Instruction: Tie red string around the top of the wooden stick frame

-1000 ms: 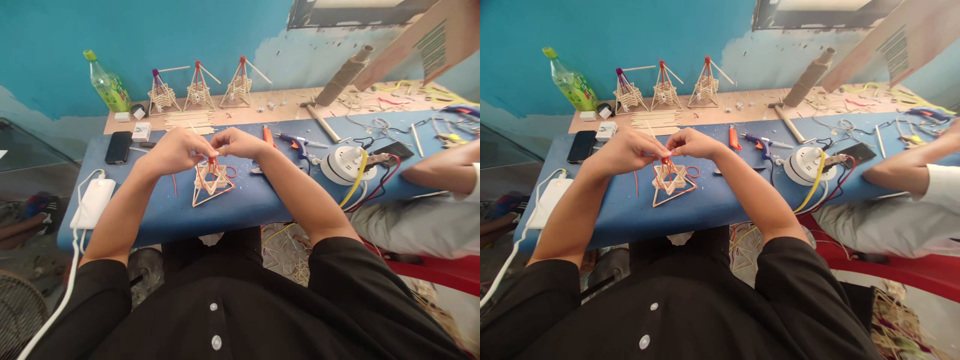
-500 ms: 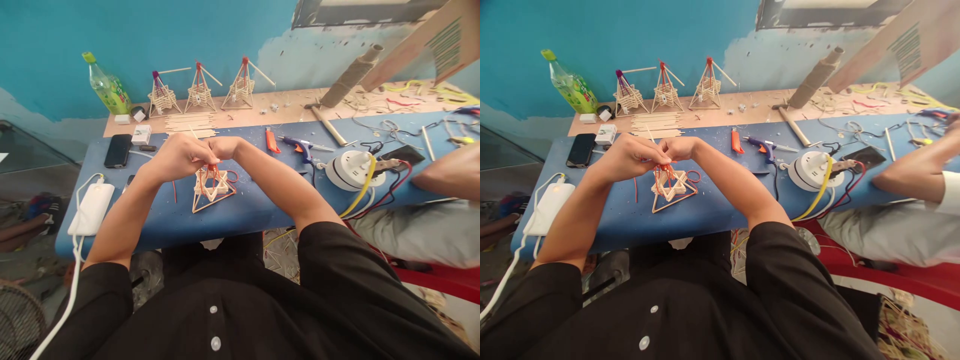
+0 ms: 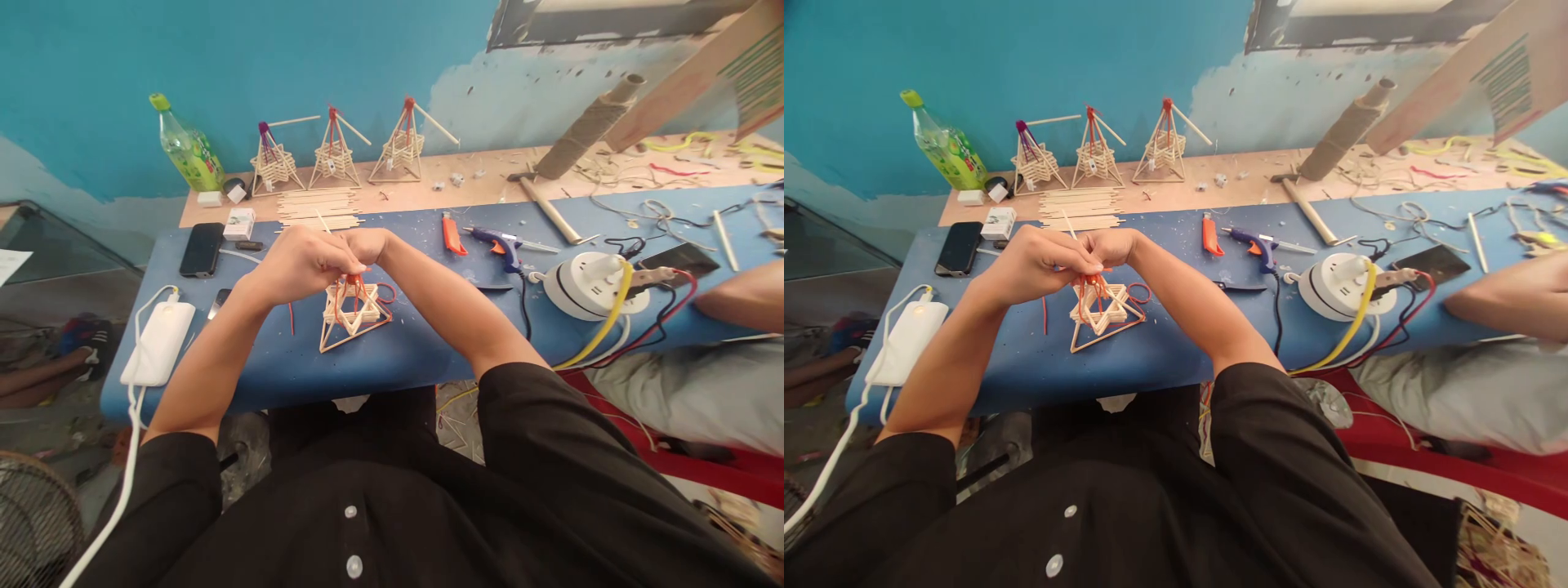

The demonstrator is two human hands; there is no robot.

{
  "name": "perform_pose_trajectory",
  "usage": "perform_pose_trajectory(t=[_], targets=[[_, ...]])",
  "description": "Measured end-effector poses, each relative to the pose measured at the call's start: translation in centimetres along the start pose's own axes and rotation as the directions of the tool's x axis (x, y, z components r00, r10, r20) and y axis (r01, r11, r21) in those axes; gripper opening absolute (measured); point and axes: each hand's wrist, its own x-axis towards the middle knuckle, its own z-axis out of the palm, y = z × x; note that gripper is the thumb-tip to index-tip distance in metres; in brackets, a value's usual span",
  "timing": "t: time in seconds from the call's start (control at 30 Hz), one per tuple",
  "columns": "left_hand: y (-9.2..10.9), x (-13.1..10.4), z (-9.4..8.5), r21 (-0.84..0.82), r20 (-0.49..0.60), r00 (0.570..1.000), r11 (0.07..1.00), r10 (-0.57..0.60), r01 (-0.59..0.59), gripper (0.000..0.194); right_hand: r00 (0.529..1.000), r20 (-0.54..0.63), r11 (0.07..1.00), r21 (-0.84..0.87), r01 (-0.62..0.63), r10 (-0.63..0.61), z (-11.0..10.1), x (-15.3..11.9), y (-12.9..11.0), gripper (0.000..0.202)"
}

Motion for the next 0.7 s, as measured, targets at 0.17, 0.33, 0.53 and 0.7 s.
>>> perform_pose_trajectory(t=[0.17, 0.33, 0.53, 0.7], targets=[[0.4, -0.2, -0.2, 0.043, 0.020, 0.999, 0.998, -0.049, 0.049, 0.022, 0.999, -0.036, 1.000, -0.007, 0.026, -0.026, -0.7, -1.6, -0.9, 0.043], [0.9, -0.3, -0.5, 0.118, 0.026, 0.999, 0.993, -0.031, 0.028, 0.027, 0.996, -0.084, 0.998, -0.070, 0.003, -0.009, -0.3, -3.4, -3.2, 0.036], [1.4, -0.4, -0.8, 0.184, 0.041, 0.998, 0.982, -0.039, 0.031, 0.031, 0.978, -0.209, 0.976, -0.216, -0.026, -0.020, 0.5, -5.6, -5.4, 0.033], [1.3, -0.6, -0.8, 0.171, 0.042, 0.998, 0.984, -0.053, 0.045, 0.029, 0.952, -0.306, 0.972, -0.216, -0.098, 0.028, 1.2, -8.2, -7.0, 0.027]])
